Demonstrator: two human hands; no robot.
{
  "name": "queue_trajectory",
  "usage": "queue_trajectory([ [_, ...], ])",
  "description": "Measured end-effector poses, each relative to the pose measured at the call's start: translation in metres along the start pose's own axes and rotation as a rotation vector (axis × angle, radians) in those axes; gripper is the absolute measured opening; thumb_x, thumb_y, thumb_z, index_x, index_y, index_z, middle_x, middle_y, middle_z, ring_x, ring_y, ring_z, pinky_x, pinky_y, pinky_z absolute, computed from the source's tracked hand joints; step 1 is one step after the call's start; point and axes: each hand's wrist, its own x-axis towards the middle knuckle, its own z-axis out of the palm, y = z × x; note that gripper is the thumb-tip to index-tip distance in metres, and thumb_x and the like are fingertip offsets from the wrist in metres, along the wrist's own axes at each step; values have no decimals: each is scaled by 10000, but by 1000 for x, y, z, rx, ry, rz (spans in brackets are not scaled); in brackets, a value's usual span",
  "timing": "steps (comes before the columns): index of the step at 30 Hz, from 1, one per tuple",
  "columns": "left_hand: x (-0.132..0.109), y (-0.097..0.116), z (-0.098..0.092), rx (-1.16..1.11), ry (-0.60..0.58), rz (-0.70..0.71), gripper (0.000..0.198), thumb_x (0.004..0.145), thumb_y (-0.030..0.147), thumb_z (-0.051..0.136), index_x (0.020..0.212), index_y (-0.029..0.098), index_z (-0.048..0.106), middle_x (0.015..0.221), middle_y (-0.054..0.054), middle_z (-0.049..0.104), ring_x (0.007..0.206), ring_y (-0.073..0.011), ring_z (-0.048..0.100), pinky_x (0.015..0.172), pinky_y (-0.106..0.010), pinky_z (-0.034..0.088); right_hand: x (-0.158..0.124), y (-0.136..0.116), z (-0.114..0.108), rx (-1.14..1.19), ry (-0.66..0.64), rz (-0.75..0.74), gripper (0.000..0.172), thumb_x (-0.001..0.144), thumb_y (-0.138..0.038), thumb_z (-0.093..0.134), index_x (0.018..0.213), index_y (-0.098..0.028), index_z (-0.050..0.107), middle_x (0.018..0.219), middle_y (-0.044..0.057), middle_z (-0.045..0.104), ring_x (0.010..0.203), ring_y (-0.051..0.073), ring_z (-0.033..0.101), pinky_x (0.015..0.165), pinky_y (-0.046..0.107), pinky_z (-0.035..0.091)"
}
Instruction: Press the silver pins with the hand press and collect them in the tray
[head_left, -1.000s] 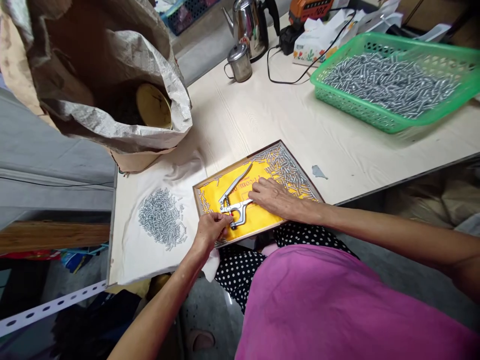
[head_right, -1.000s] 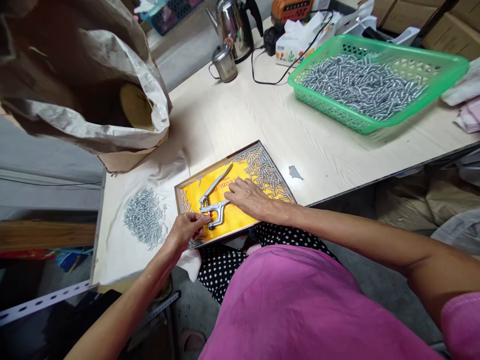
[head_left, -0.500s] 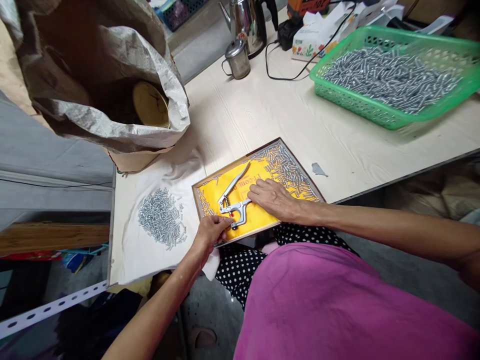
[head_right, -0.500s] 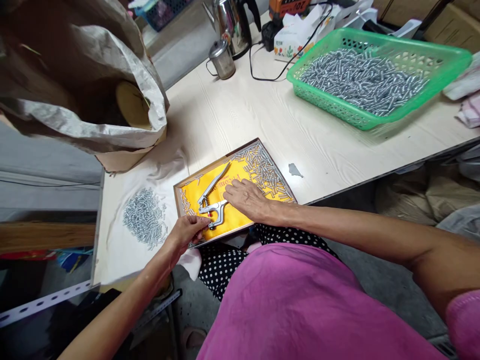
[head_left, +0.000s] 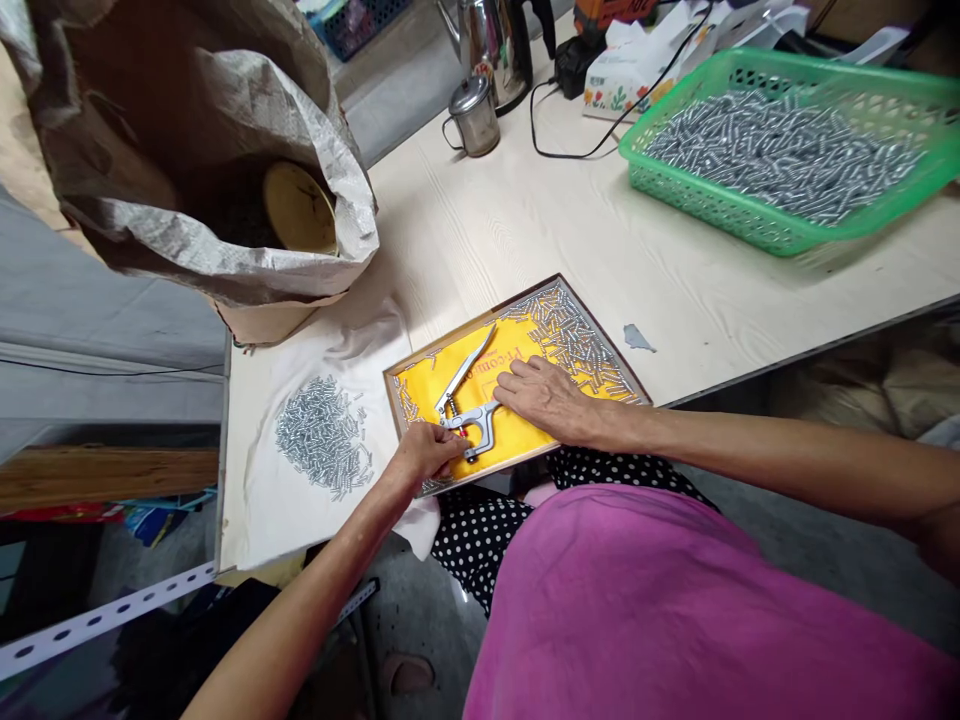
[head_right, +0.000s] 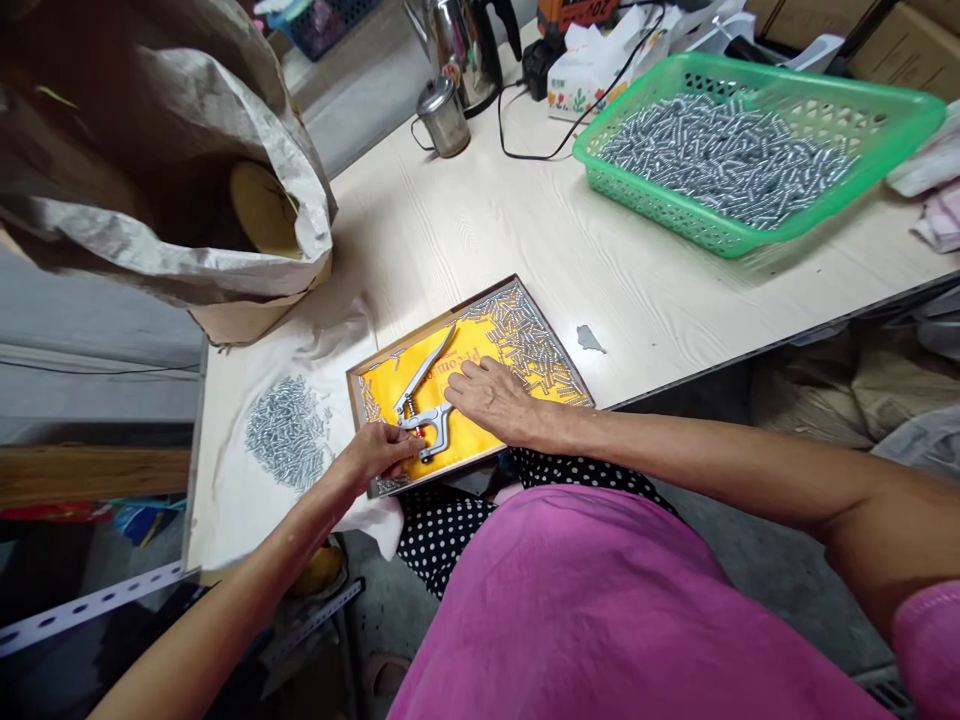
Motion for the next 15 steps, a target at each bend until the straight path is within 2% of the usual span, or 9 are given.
queue_trajectory([
  [4, -5, -4, 7, -86, 14, -25, 426, 744, 471, 743, 493, 186, 549, 378, 39, 448, 361, -64, 311, 416, -223, 212, -3, -2, 4, 36, 18, 13, 225, 1006, -113, 438, 1030, -190, 648, 945, 81, 664, 930, 238, 498, 754, 373, 304],
  [9, -8, -4, 11, -169, 15, -61, 443, 723, 511, 769, 522, 186, 546, 387, 52, 443, 360, -59, 312, 414, -226, 212, -1, 5, 2, 91, -20, -5, 193, 1011, -139, 450, 1029, -187, 637, 979, 82, 653, 958, 244, 512, 810, 386, 311],
  [12, -9, -4, 11, -171, 14, -67, 428, 708, 511, 786, 544, 176, 576, 385, 53, 447, 363, -60, 320, 416, -227, 210, 11, 14, -7, 133, -28, -12, 179, 1033, -234, 462, 1015, -195, 635, 1038, 88, 646, 973, 253, 511, 826, 393, 319],
  [15, -10, -3, 12, -158, 15, -70, 442, 707, 510, 790, 527, 175, 565, 382, 52, 444, 362, -58, 320, 416, -228, 206, 32, 24, -14, 68, 37, 7, 210, 1002, -144, 444, 1073, -191, 636, 1125, 103, 635, 1066, 275, 489, 888, 417, 332],
])
